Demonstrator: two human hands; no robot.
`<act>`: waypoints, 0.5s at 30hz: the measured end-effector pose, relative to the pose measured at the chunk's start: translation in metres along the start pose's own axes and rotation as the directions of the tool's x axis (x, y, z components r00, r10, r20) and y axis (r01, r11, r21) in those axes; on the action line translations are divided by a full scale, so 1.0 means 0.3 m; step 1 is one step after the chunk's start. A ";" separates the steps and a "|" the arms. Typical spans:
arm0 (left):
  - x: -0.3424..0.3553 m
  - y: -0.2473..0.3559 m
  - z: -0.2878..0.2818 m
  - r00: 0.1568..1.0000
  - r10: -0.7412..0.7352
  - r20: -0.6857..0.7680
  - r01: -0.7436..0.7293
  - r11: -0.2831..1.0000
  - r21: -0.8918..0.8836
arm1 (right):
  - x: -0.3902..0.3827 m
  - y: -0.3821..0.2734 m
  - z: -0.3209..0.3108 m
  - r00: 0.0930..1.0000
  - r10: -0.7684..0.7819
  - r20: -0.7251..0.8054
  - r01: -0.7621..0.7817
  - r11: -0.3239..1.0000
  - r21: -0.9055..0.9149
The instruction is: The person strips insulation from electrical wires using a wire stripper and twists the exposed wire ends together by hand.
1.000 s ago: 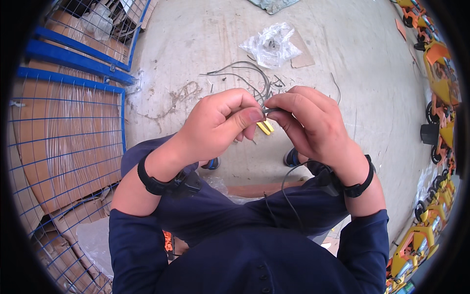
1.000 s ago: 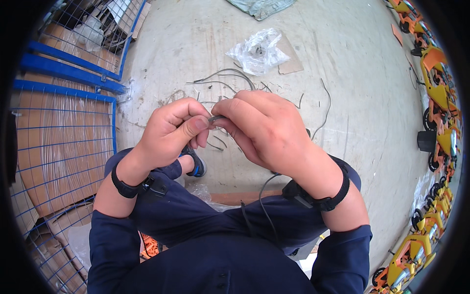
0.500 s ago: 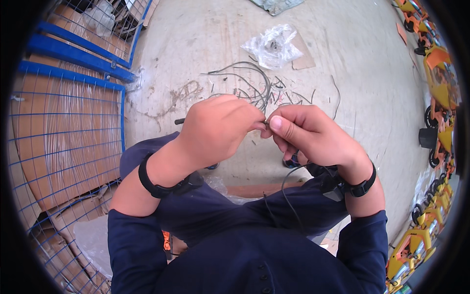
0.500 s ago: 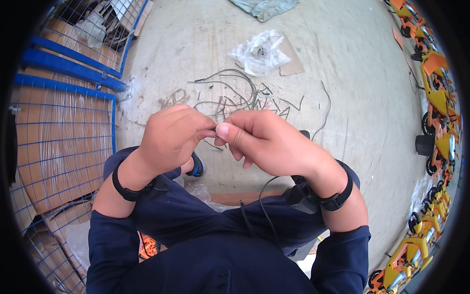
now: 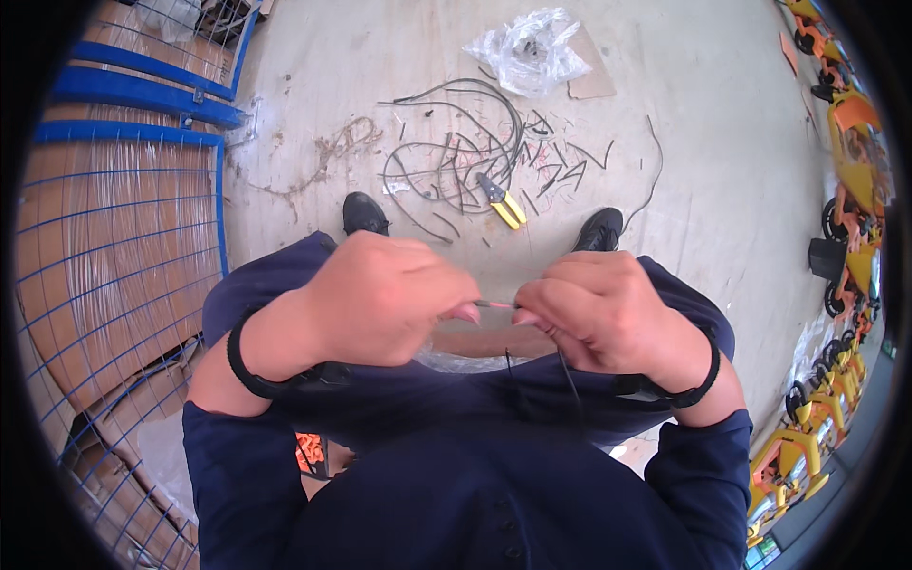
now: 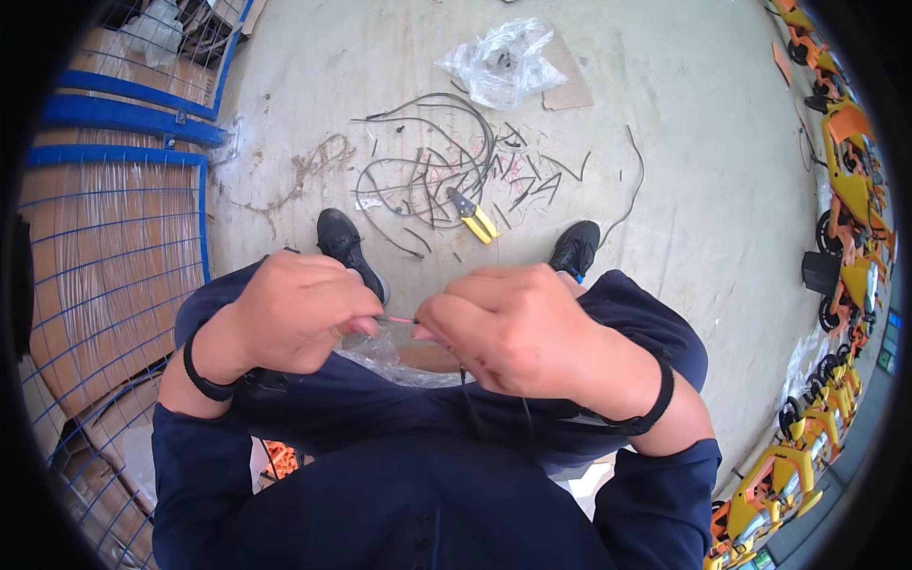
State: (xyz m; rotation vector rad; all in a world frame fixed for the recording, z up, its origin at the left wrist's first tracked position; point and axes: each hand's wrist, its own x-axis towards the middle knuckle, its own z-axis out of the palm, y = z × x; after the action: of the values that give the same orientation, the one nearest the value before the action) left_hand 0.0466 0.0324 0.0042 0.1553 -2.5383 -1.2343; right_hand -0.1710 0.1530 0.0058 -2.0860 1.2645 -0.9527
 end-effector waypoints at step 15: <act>-0.080 -0.045 -0.230 0.994 -0.081 -0.068 0.088 0.991 0.105 | -0.040 0.004 -0.182 0.997 0.070 -0.045 -0.077 0.982 -0.170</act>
State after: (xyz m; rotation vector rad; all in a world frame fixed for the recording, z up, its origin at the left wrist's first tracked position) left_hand 0.0912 -0.0220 0.0280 0.3253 -2.5672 -1.1036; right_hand -0.2182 0.1594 0.0351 -2.1423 1.4802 -0.8835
